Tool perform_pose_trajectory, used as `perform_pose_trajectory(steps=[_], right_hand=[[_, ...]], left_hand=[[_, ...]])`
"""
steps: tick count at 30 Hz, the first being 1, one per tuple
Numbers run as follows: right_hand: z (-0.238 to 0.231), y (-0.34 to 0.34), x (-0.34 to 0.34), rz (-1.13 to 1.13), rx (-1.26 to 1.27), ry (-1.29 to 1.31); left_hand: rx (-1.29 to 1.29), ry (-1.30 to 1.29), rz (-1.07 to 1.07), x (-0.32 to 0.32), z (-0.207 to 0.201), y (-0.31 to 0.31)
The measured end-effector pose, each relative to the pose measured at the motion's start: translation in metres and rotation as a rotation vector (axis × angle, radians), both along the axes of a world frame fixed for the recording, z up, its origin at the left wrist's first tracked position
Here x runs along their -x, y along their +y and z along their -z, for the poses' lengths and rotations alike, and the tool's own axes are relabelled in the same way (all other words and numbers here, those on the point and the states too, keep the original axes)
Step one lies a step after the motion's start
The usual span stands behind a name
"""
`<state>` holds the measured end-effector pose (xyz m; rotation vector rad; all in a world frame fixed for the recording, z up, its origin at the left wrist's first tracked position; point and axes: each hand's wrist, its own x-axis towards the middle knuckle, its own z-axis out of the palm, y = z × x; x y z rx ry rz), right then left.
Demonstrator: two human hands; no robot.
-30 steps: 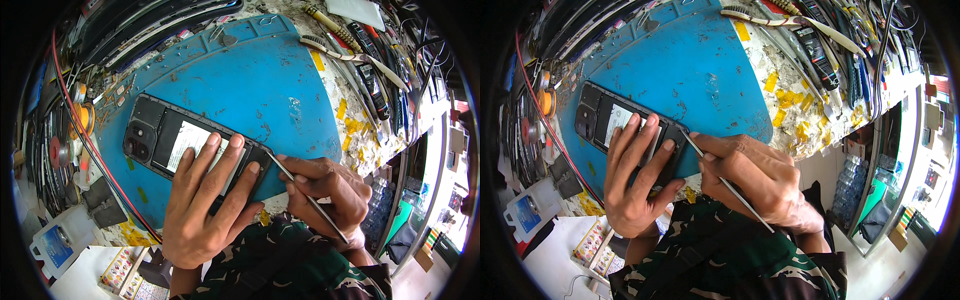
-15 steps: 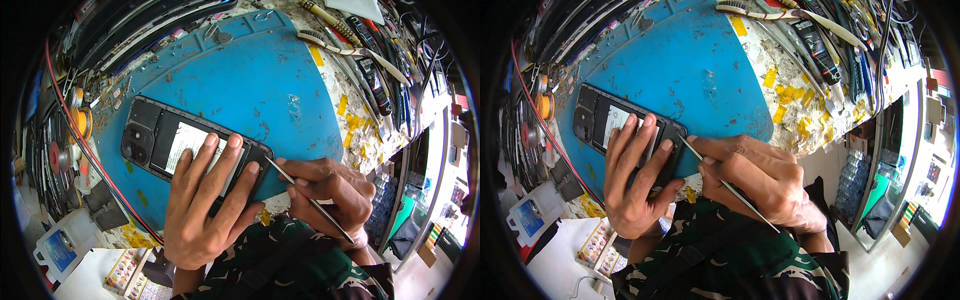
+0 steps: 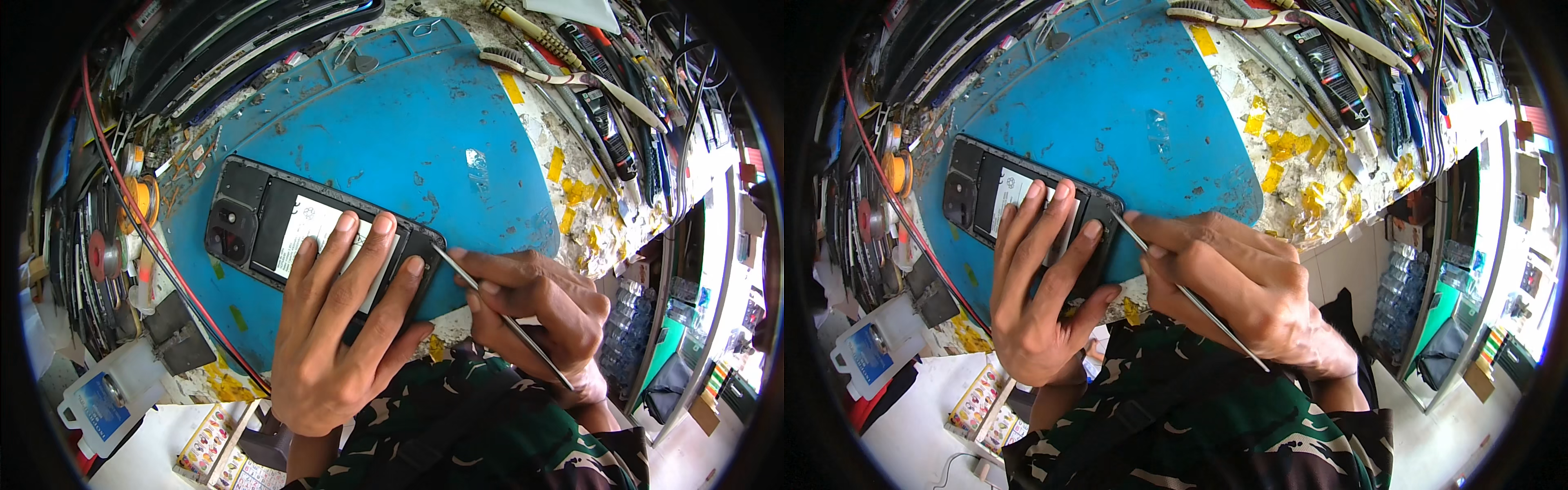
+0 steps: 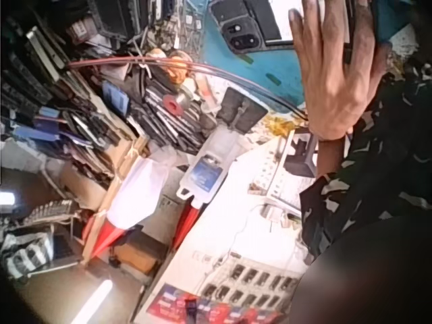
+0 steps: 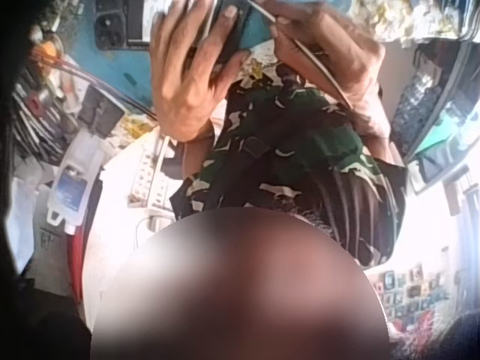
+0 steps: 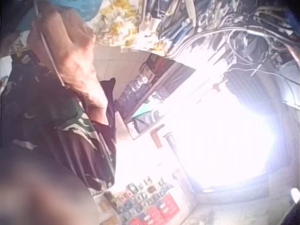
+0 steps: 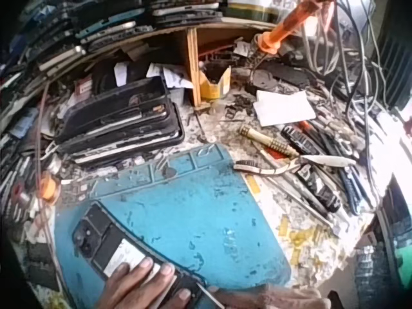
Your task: The person uses tweezers to carefully pry and separate the back cover from a smartphone with the battery exposed. They rotate the phone and continue working along the edges to release the cover, then lift the cover away from the chassis.
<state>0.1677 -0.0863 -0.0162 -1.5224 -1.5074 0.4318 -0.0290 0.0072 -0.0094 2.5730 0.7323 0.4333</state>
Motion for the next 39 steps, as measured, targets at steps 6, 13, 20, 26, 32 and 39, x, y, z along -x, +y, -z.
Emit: perform_pose_trajectory(steps=[6,13,20,26,32,39], right_hand=[[-0.0001,-0.0009,0.0015,0.046,-0.002,0.028],[0.0000,-0.0007,0.0018,0.060,0.000,0.020],[0.0009,-0.0002,0.0028,0.094,-0.010,-0.007],[0.0012,-0.0003,0.0012,0.083,-0.009,-0.003],[0.0013,0.0000,0.0010,0.083,-0.044,0.029],[-0.0007,-0.0013,0.0027,0.106,0.017,-0.013]], left_hand=[[-0.002,-0.009,-0.010,-0.0002,0.0005,-0.0010],[0.001,-0.020,-0.015,-0.0007,0.0021,-0.0013],[0.002,-0.003,-0.006,-0.0005,0.0006,-0.0006],[0.003,0.008,-0.008,-0.0014,-0.0014,-0.0005],[-0.040,-0.029,-0.025,-0.0028,0.0018,0.0001],[-0.039,-0.041,-0.033,-0.0023,0.0026,-0.0001]])
